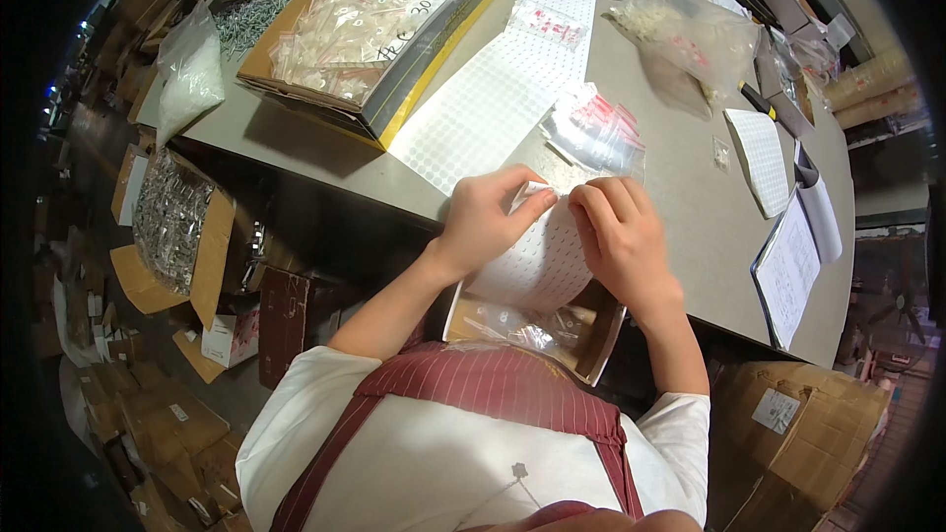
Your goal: The person repeatedly peels small adhesive labels from a sheet and applies them to small clear plastic bags on a cluttered work table. The person handles the label sheet and bags by hand, placing each labeled bag aside.
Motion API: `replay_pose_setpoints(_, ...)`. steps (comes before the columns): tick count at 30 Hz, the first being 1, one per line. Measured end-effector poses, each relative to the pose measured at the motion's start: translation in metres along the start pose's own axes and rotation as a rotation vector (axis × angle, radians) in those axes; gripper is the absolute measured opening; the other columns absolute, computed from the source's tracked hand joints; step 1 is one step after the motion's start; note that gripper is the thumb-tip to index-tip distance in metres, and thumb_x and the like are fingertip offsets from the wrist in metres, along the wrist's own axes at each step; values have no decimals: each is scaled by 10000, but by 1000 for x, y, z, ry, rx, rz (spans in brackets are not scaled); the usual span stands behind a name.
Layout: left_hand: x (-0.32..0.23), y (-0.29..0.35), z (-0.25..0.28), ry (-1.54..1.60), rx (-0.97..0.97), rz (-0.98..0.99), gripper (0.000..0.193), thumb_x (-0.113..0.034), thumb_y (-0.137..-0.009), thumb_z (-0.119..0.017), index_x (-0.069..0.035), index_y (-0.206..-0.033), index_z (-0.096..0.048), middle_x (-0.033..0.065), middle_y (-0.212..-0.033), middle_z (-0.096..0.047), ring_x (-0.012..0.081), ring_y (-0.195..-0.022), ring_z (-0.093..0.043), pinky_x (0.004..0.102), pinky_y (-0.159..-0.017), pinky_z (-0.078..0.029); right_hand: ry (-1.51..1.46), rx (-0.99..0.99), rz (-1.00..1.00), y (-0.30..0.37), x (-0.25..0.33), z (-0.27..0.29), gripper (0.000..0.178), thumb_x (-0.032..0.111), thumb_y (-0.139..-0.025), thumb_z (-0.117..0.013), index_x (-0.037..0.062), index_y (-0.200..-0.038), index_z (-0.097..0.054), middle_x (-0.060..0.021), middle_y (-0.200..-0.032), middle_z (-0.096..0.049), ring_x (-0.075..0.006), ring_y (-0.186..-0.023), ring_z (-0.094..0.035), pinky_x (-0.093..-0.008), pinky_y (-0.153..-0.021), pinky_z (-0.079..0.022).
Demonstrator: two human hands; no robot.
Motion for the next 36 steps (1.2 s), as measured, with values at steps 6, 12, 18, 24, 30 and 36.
replay_pose_setpoints(6,0,-2,2,-14,-10,61,172,-163,-933,-791,-2,-992,-774,-37,-665,-609,17,-599,-443,239,-533,-345,-188,16,-21,0,-13,14,188,-40,-836,-769,20,-1003,-707,-95,-950,-689,-262,-844,-661,-358,-740,-543)
replay_pose_setpoints(12,1,-3,0,-7,5,27,174,-169,-935,-787,-9,-1002,-776,-41,-657,-597,19,-591,-441,238,-533,-342,-287,199,-504,5,-130,10,132,52,-906,-705,-26,-1011,-692,-127,-932,-698,-254,-846,-675,-356,-751,-538)
replay_pose_setpoints(18,2,-3,-1,-4,18,43,181,-176,-939,-786,-12,-1013,-780,-38,-674,-617,20,-591,-455,239,-537,-355,-10,256,-327,-4,-129,-5,131,108,-900,-701,0,-974,-691,-177,-923,-706,-363,-908,-677,-450,-798,-544)
replay_pose_setpoints(24,4,-1,1,16,8,21,178,-175,-943,-784,-12,-1016,-782,-33,-685,-632,22,-595,-461,240,-544,-361,467,311,-415,2,-147,4,146,95,-886,-734,7,-993,-688,-156,-915,-712,-343,-928,-684,-446,-805,-546)
replay_pose_setpoints(30,3,-1,1,16,-3,0,177,-164,-946,-783,-3,-1018,-774,-31,-694,-634,19,-609,-467,237,-552,-365,-265,224,-515,-12,-127,6,170,35,-886,-746,7,-1034,-668,-116,-884,-711,-274,-878,-696,-389,-775,-548)
replay_pose_setpoints(36,3,-2,-1,71,-18,-13,167,-153,-948,-781,-2,-1018,-769,-31,-690,-620,21,-606,-455,235,-551,-358,30,95,-210,-14,-117,-13,177,3,-854,-717,19,-991,-604,-163,-869,-693,-362,-809,-675,-476,-705,-537)
Point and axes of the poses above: each hand's wrist, its own y-axis away from the middle knuckle, its own z-axis out of the back of the hand, x = y × z, the point moved 8 cm from there along -y, towards the middle knuckle
